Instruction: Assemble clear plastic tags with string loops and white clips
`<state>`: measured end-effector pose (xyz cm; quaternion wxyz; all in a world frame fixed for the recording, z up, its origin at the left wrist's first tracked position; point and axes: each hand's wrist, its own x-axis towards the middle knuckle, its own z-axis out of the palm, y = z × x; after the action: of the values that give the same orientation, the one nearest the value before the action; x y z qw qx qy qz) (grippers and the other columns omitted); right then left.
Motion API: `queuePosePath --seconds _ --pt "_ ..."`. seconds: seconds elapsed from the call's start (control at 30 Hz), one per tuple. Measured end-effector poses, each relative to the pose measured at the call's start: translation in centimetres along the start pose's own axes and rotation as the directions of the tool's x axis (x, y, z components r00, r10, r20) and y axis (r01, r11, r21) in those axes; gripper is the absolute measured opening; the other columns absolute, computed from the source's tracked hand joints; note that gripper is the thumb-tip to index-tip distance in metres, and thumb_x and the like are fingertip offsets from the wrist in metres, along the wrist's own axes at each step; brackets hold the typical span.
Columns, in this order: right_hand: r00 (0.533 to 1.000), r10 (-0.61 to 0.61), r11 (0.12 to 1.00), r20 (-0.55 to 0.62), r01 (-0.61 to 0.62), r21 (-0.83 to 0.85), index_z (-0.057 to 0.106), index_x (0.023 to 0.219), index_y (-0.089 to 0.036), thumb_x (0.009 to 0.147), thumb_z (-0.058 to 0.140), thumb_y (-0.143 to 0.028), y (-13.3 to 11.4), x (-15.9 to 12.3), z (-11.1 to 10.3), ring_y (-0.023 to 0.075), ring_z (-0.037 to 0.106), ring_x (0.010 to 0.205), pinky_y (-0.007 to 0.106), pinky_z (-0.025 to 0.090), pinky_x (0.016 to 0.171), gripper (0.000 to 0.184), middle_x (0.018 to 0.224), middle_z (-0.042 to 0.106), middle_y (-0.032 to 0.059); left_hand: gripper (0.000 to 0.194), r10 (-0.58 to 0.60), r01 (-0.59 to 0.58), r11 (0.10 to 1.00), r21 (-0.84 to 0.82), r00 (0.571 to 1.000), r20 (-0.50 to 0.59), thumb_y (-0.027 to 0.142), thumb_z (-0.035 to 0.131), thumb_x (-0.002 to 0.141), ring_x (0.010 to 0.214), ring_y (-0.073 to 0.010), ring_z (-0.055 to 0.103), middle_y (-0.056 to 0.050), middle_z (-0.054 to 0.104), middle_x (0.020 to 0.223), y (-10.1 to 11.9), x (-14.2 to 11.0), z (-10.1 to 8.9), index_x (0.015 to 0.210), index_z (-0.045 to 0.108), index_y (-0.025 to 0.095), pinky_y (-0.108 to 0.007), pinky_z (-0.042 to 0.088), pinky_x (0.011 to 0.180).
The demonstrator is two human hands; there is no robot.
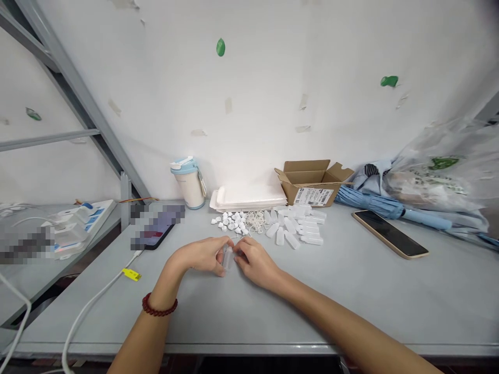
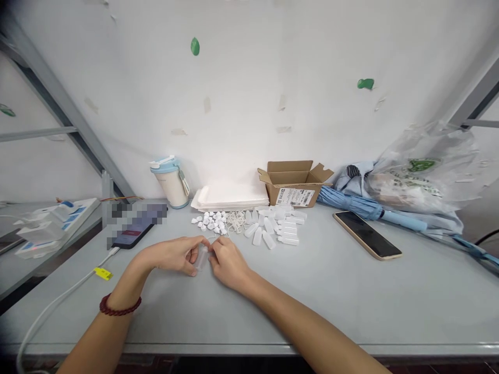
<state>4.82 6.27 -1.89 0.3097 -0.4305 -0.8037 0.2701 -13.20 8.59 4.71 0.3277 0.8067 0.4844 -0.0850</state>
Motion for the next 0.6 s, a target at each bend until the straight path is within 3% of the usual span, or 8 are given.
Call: queuePosePath --seconds 0.3,0.6 --pt "1.000 0.004 1.000 0.002 -0.004 -0.007 0.060 0.092 -0.014 0.080 0.052 -0.008 -0.13 0.02 -0.06 0.0168 0.056 0.083 0.031 0.046 0.076 0.016 0.095 0.058 0.0085 0.071 -0.005 0.007 0.998 -0.056 1.000 0.022 0.037 0.069 0.060 0.074 -0.0186 0.056 0.003 0.057 0.079 -0.24 0.17 -0.08 0.124 0.042 0.020 -0.029 0.043 0.065" --pt "1.000 0.007 1.000 0.006 -0.007 -0.009 0.061 0.092 -0.015 0.080 0.050 -0.007 -0.24 0.08 -0.31 0.0176 0.056 0.085 0.032 0.047 0.077 0.018 0.097 0.059 0.0090 0.061 0.013 -0.014 0.998 -0.062 1.000 -0.009 0.042 0.070 0.060 0.071 -0.0189 0.057 0.003 0.058 0.075 -0.42 0.43 0.10 0.112 0.048 0.021 -0.027 0.039 0.060"
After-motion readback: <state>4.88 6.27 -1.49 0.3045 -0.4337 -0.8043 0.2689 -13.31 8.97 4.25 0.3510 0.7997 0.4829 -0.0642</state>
